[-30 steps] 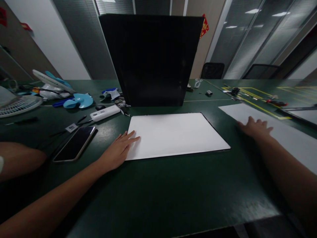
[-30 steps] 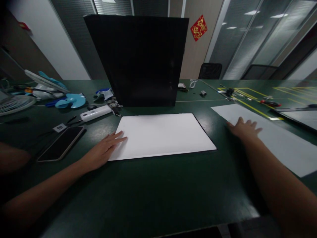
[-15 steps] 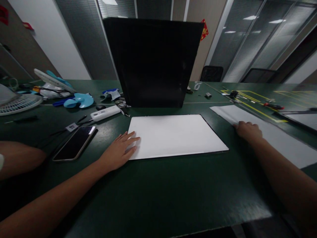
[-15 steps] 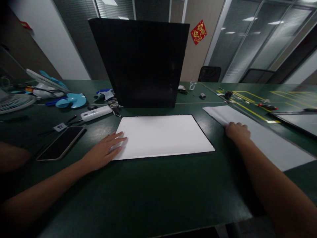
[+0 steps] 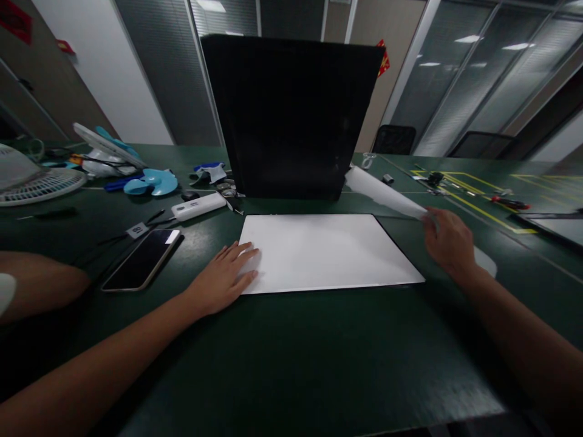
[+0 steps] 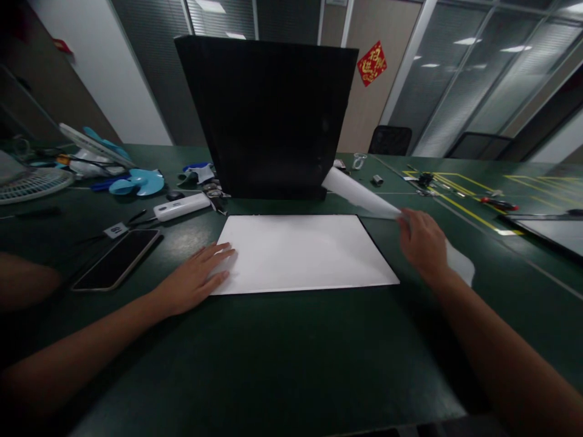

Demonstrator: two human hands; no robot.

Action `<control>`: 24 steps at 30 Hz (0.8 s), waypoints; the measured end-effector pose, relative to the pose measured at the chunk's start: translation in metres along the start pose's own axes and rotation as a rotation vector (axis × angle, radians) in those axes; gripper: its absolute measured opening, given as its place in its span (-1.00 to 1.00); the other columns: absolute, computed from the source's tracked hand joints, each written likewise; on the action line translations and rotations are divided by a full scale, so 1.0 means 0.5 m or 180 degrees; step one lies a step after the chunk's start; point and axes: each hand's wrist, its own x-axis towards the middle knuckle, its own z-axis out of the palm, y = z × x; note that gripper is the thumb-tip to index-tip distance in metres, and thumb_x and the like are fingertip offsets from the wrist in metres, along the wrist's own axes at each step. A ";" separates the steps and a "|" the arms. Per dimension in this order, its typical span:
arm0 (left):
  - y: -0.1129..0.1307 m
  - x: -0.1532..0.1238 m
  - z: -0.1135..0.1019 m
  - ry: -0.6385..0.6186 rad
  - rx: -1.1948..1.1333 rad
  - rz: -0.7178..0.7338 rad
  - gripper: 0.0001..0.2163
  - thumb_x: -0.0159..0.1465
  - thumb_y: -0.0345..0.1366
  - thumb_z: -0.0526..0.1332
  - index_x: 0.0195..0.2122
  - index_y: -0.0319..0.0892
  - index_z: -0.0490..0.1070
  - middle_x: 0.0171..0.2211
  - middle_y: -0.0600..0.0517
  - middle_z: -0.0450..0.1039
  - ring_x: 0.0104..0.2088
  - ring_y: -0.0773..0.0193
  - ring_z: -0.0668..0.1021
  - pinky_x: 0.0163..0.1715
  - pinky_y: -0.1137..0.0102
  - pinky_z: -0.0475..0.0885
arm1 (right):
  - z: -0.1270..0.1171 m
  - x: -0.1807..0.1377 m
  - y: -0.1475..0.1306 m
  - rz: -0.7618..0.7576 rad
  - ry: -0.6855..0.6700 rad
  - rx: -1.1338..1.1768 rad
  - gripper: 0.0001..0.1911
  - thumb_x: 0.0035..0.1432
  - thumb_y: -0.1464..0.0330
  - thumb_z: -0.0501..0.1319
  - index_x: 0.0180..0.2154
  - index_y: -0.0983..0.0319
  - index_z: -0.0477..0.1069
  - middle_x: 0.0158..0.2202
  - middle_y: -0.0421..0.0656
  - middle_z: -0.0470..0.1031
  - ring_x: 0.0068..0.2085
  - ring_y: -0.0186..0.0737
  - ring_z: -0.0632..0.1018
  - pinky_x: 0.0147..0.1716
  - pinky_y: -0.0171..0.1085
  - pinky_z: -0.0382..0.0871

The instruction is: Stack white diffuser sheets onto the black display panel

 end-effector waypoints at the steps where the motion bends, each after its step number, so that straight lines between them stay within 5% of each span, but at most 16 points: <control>1: 0.001 0.000 -0.001 0.0006 -0.0003 -0.0019 -0.38 0.51 0.13 -0.11 0.47 -0.10 0.15 0.50 -0.11 0.10 0.47 -0.15 0.17 0.42 -0.14 0.11 | -0.003 -0.006 -0.024 -0.0423 -0.0078 0.0263 -0.48 0.48 0.16 -0.01 0.24 0.31 0.42 0.12 0.14 0.52 0.12 0.00 0.52 0.16 -0.08 0.37; 4: 0.000 -0.001 0.000 0.0009 -0.0054 -0.0085 -0.32 0.51 0.16 -0.14 0.50 -0.14 0.05 0.50 -0.13 0.08 0.48 -0.17 0.16 0.42 -0.13 0.13 | -0.011 -0.028 -0.101 -0.1443 -0.0832 0.0863 -0.51 0.46 0.14 0.05 0.25 0.18 0.45 0.12 0.03 0.55 0.12 -0.01 0.54 0.18 0.02 0.42; 8: -0.004 -0.002 0.005 0.0078 -0.0084 -0.0039 -0.27 0.49 0.20 -0.18 0.52 -0.16 -0.02 0.50 -0.16 0.08 0.47 -0.20 0.17 0.41 -0.13 0.15 | -0.023 -0.058 -0.191 -0.1968 -0.1831 0.1284 -0.51 0.44 0.09 0.10 0.29 0.03 0.44 0.24 -0.09 0.49 0.21 0.00 0.51 0.23 0.13 0.41; 14: -0.003 -0.003 0.002 0.0086 0.0004 0.0085 -0.34 0.49 0.21 -0.07 0.52 0.05 0.02 0.50 -0.07 0.08 0.46 -0.21 0.18 0.41 -0.16 0.13 | -0.037 -0.076 -0.229 -0.2159 -0.2016 0.1878 -0.38 0.44 0.12 0.12 0.46 -0.06 0.18 0.44 -0.20 0.24 0.38 -0.03 0.35 0.35 0.11 0.30; 17: 0.003 -0.003 -0.005 0.0028 0.0029 0.0132 -0.41 0.50 0.18 -0.05 0.47 0.12 0.15 0.50 -0.05 0.07 0.46 -0.24 0.18 0.39 -0.20 0.14 | -0.027 -0.063 -0.203 -0.1812 -0.1669 0.1754 -0.40 0.44 0.09 0.09 0.43 -0.03 0.24 0.43 -0.17 0.26 0.39 -0.01 0.34 0.38 0.13 0.24; 24: 0.006 -0.004 -0.005 0.0027 -0.0017 -0.0018 -0.38 0.46 0.22 -0.01 0.31 -0.12 0.32 0.50 -0.19 0.06 0.46 -0.21 0.19 0.40 -0.15 0.15 | 0.009 -0.011 -0.070 0.0168 -0.1309 0.0236 -0.34 0.44 -0.02 -0.05 0.29 0.22 0.45 0.20 0.09 0.52 0.17 0.13 0.54 0.19 0.11 0.40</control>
